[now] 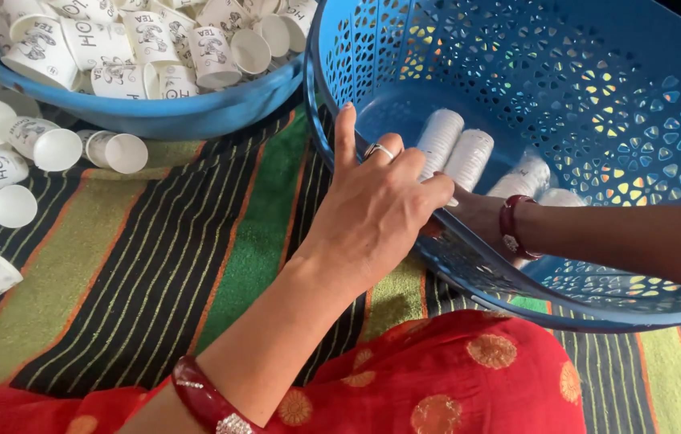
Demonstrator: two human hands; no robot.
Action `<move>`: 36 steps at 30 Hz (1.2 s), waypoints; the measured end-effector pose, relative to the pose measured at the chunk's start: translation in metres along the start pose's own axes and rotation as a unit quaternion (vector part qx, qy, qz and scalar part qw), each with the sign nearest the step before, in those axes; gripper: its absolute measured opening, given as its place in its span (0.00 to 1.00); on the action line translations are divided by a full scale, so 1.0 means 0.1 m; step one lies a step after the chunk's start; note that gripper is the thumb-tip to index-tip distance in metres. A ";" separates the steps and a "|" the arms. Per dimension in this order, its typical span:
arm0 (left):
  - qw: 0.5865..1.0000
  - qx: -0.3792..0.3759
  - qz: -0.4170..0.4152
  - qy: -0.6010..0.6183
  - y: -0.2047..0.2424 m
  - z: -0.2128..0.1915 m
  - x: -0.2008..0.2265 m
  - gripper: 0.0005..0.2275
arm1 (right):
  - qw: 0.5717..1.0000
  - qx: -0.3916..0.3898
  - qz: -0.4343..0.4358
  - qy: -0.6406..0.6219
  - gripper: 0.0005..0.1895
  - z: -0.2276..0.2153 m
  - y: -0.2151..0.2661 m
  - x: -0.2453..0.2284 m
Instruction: Stack paper cups and place them into a plastic bag for packaging.
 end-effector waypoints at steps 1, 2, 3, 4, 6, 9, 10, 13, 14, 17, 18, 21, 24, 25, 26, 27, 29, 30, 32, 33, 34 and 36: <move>1.000 0.000 -0.001 0.003 0.00 0.00 0.00 0.08 | 0.935 0.026 -0.215 0.281 0.41 0.04 -0.10 -0.07; 1.000 -0.003 -0.001 0.006 0.00 0.00 0.00 0.08 | 0.750 0.048 -0.403 0.522 0.39 0.27 -0.08 0.02; 1.000 -0.006 -0.001 0.007 0.00 0.01 0.01 0.08 | 0.752 0.047 -0.402 0.520 0.39 0.25 0.04 -0.14; 1.000 -0.005 -0.001 0.012 0.00 0.00 0.01 0.08 | 0.698 0.001 -0.374 0.611 0.50 0.30 0.09 -0.20; 1.000 -0.003 0.000 0.014 0.00 -0.03 0.01 0.08 | 0.631 -0.041 -0.341 0.695 0.61 0.26 0.11 -0.35; 1.000 -0.020 -0.001 -0.001 -0.03 -0.01 -0.02 0.07 | 0.692 -0.008 -0.356 0.628 0.46 0.02 0.05 -0.71; 1.000 -0.024 -0.002 -0.010 -0.03 0.01 -0.02 0.07 | 0.736 0.010 -0.365 0.570 0.35 -0.06 0.05 -0.82; 0.999 -0.029 -0.001 -0.018 0.02 0.04 0.02 0.06 | 0.798 0.041 -0.293 0.525 0.26 -0.19 -0.11 -0.95; 1.000 -0.020 0.002 -0.024 0.01 0.01 0.01 0.06 | 0.808 0.058 -0.215 0.545 0.28 -0.30 -0.24 -0.96; 1.000 -0.022 -0.002 -0.020 -0.02 0.00 0.01 0.05 | 0.758 0.105 -0.143 0.627 0.37 -0.36 -0.76 -0.53; 1.000 -0.022 -0.002 -0.021 -0.03 -0.01 0.01 0.05 | 0.758 0.105 -0.144 0.627 0.37 -0.34 -0.81 -0.50; 0.999 -0.029 -0.010 -0.011 -0.03 0.02 0.01 0.03 | 0.826 0.136 -0.002 0.547 0.41 -0.53 -0.83 -0.25; 0.999 -0.020 -0.011 -0.030 -0.04 0.03 -0.01 0.03 | 0.844 0.098 0.116 0.514 0.39 -0.62 -0.72 -0.07; 0.999 -0.021 -0.012 -0.035 -0.05 0.02 -0.01 0.04 | 0.829 0.092 0.112 0.541 0.38 -0.63 -0.76 -0.05; 0.999 -0.023 -0.012 -0.042 -0.06 0.02 -0.01 0.05 | 0.813 0.087 0.106 0.566 0.38 -0.64 -0.80 -0.03; 0.999 -0.022 -0.012 -0.044 -0.07 0.01 -0.03 0.05 | 0.812 0.089 0.105 0.567 0.38 -0.70 -0.82 -0.03; 0.999 -0.022 -0.007 -0.026 -0.07 0.03 -0.02 0.05 | 0.857 0.166 0.109 0.476 0.39 -0.86 -0.78 0.00; 0.999 -0.024 -0.009 -0.026 -0.05 0.03 -0.01 0.05 | 0.858 0.164 0.108 0.475 0.39 -0.88 -0.74 0.00; 1.000 -0.011 -0.002 -0.018 -0.05 0.00 0.00 0.06 | 0.864 0.258 0.139 0.409 0.44 -1.14 -0.58 -0.03; 1.000 -0.010 -0.002 -0.019 -0.06 -0.01 -0.01 0.06 | 0.864 0.259 0.139 0.409 0.44 -1.17 -0.67 0.05; 1.000 -0.004 0.000 -0.017 -0.06 -0.01 -0.01 0.07 | 0.878 0.245 0.177 0.371 0.49 -1.20 -0.74 0.24; 1.000 0.002 0.001 -0.012 -0.07 0.00 0.00 0.07 | 0.888 0.229 0.218 0.333 0.55 -1.20 -0.98 0.66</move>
Point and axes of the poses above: each hand's wrist, its own y-axis away from the middle knuckle, its own z-axis out of the palm, x = y × z, the point moved 9 cm from there along -y, towards the middle knuckle, and after that the axes turned 8 degrees about y, right-handed, at the moved point
